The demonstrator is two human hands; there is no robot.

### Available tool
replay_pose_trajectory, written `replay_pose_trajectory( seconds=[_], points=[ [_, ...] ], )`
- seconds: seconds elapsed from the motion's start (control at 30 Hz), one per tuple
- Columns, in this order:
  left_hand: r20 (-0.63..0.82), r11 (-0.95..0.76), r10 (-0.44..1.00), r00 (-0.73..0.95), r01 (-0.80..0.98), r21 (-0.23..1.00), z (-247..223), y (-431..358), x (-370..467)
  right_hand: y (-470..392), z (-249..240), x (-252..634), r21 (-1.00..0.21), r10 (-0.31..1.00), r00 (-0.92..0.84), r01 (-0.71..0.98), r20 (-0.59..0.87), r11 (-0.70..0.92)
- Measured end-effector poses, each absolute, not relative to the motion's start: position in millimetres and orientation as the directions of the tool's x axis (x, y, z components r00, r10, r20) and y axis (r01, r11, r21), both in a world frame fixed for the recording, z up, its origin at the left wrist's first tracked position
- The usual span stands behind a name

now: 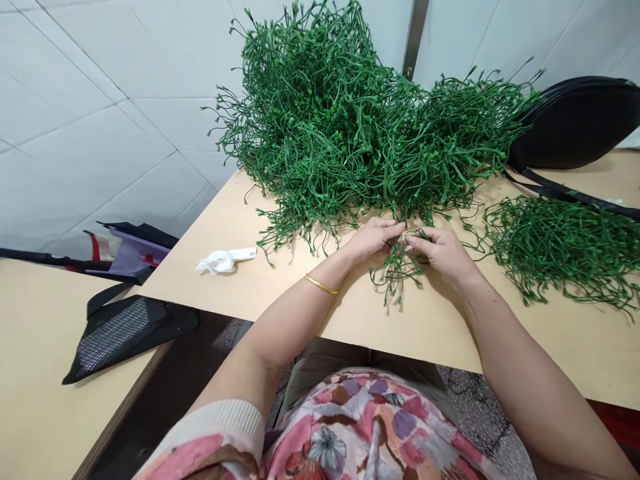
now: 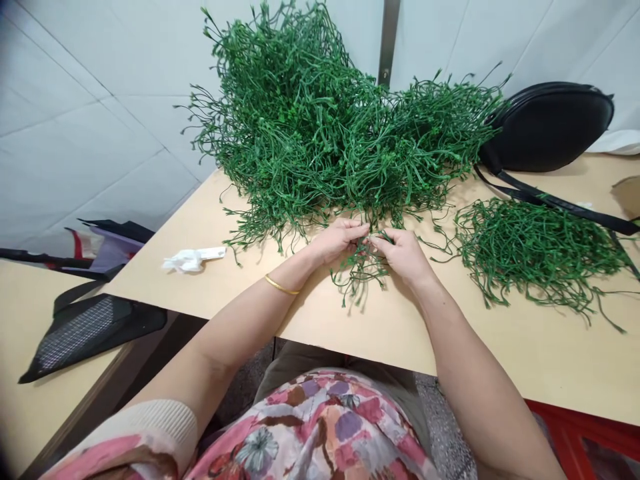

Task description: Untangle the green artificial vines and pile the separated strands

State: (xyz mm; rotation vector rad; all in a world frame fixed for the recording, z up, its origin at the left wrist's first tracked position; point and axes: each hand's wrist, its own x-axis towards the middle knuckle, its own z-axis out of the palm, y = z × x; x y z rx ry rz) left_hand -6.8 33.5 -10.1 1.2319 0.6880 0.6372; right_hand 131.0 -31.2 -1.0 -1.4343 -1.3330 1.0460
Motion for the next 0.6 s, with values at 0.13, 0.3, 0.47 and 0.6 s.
replay_pose_trajectory(
  seconds=[0.13, 0.3, 0.47, 0.6],
  points=[
    [-0.123, 0.22, 0.653, 0.748, -0.032, 0.975, -12.3, 38.3, -14.6, -26.6, -3.9, 133.8, -0.986, 0.994, 0.064, 0.139, -0.089, -0.098],
    [-0.054, 0.105, 0.592, 0.804, -0.011, 0.994, -10.6, 40.4, -16.7, -31.5, 2.7, 143.2, -0.968, 0.995, -0.032, 0.239, -0.093, -0.082],
    [-0.074, 0.069, 0.557, 0.827, 0.042, 0.997, -7.3, 40.8, -15.9, -30.9, 7.6, 152.9, -0.787, 0.996, -0.066, 0.611, 0.057, 0.086],
    [-0.056, 0.119, 0.563, 0.824, -0.014, 0.993, -6.1, 39.1, -14.9, -26.5, 3.1, 149.5, -0.812, 0.985, 0.09, 0.58, 0.146, 0.067]
  ],
)
